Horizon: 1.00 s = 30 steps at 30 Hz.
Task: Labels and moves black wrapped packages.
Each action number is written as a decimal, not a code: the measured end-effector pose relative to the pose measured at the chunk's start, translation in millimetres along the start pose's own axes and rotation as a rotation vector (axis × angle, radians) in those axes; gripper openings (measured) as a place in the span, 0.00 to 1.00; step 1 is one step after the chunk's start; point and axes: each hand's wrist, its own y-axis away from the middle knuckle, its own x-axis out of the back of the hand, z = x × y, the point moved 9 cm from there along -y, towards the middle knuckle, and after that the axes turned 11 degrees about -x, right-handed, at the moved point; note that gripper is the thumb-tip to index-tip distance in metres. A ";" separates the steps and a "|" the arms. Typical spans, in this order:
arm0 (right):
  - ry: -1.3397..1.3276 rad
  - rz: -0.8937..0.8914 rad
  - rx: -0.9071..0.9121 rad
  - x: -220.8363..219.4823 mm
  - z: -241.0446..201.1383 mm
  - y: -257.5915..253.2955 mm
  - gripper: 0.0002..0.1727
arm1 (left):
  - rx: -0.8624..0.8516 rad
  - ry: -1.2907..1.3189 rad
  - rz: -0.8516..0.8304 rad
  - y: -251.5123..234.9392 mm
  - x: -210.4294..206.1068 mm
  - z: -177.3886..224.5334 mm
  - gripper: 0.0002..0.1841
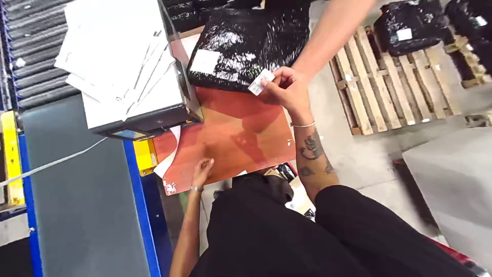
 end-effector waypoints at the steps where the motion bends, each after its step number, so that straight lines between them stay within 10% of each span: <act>1: -0.005 -0.020 -0.010 -4.1 -1.5 -0.7 0.11 | -0.009 0.113 -0.023 -24.9 -14.1 15.2 0.20; 12: 0.517 0.011 -0.372 -79.6 154.9 -84.2 0.22 | 0.084 0.754 0.145 -219.8 -108.2 57.0 0.34; 20: 0.485 0.636 -0.858 96.3 252.9 -50.7 0.65 | 0.064 0.773 0.204 -287.1 -83.1 57.6 0.37; 24: 0.174 0.369 -0.884 99.7 315.3 -26.0 0.44 | 0.094 0.788 0.260 -286.1 -87.1 63.4 0.36; 30: 0.220 0.264 -0.944 100.2 253.9 94.6 0.34 | 0.195 0.668 0.194 -183.8 -81.8 45.0 0.38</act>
